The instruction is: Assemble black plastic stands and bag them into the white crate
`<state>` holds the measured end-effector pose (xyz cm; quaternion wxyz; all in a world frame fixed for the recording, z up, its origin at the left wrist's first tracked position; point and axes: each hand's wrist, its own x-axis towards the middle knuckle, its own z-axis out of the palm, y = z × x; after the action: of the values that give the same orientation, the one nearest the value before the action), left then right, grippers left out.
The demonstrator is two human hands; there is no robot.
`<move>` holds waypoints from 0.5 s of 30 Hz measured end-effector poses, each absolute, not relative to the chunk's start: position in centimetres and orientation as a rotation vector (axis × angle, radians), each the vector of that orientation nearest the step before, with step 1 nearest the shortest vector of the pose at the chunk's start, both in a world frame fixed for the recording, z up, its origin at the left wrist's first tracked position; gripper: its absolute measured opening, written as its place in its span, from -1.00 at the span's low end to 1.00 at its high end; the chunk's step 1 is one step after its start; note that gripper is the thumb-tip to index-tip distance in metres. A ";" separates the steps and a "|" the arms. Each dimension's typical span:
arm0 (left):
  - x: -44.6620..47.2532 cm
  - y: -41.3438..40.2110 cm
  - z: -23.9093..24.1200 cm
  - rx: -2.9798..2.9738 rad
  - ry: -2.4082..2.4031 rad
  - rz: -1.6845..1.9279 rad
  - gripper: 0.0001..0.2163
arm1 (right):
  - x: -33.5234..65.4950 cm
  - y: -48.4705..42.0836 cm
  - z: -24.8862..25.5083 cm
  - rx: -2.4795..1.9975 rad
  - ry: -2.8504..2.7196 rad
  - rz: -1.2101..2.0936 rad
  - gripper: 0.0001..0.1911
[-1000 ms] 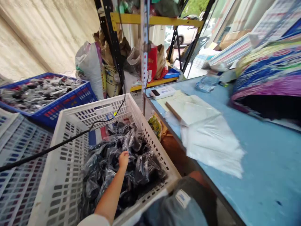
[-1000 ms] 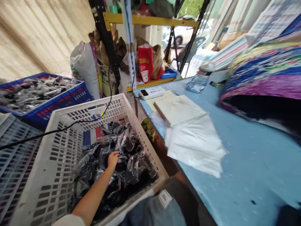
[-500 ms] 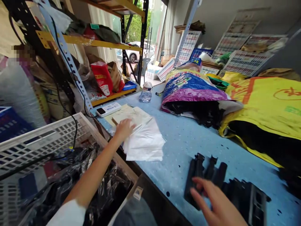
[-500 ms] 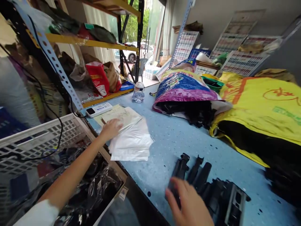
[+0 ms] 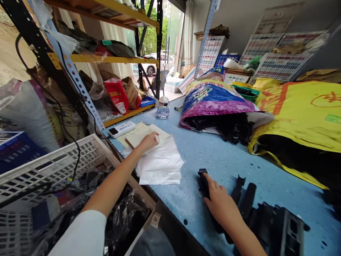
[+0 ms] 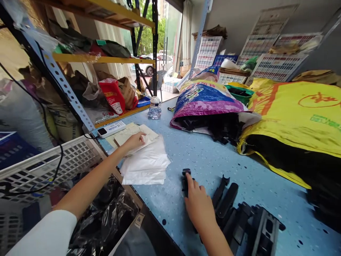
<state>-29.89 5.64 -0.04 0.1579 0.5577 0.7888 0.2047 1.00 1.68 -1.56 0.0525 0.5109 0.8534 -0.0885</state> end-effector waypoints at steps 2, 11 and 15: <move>-29.3 4.7 0.2 1.733 2.126 0.610 -0.58 | 0.9 1.8 -2.1 1.529 2.667 -0.450 -0.32; -27.5 -0.4 -3.4 1.661 2.488 0.640 -0.62 | 1.5 2.3 -3.1 1.554 2.589 -0.739 -0.38; -27.3 0.9 -3.1 1.658 2.495 0.626 -0.84 | 1.5 2.1 -2.7 1.485 2.574 -0.741 -0.42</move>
<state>-27.32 0.89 -3.06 0.0405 0.5412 0.8146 0.2045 1.53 2.06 -2.72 0.0394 0.4845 0.8398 -0.2418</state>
